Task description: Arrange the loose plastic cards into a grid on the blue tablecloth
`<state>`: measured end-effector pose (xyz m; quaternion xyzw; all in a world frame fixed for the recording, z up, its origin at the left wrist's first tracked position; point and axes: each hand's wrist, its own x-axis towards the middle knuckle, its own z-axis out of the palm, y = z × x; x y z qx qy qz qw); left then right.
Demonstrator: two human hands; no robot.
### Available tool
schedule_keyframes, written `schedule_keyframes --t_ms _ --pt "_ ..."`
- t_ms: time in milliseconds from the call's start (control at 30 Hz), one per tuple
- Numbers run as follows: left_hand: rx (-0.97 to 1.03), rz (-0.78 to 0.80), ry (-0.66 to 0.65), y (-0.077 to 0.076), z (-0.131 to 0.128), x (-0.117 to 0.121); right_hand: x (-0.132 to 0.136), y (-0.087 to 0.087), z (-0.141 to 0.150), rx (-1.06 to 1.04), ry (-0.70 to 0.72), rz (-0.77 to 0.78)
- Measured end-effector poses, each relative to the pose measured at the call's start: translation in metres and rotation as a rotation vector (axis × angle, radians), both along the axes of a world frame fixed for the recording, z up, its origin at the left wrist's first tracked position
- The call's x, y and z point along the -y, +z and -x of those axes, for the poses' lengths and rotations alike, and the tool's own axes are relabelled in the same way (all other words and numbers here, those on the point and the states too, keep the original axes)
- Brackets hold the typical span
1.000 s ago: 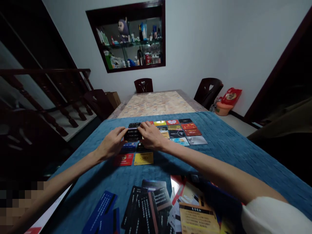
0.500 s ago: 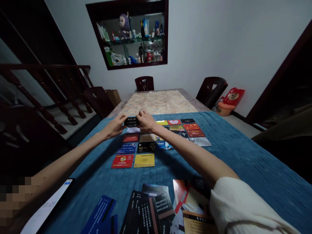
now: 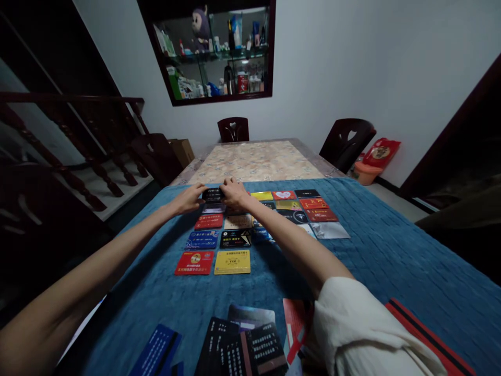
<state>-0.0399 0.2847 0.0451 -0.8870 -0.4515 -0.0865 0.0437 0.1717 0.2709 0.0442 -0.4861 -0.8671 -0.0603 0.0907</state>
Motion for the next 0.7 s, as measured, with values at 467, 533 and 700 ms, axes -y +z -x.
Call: schedule_keyframes --t_ms 467,533,700 --pt "-0.016 0.087 0.051 -0.014 -0.004 -0.036 -0.025 -0.013 0.005 0.014 -0.025 0.089" --pt "-0.025 0.103 0.057 -0.017 -0.004 -0.040 -0.027 -0.015 0.005 0.019 -0.026 0.105" --pt "-0.042 0.144 0.077 -0.022 -0.005 -0.050 -0.030 -0.016 0.007 0.029 -0.036 0.137"
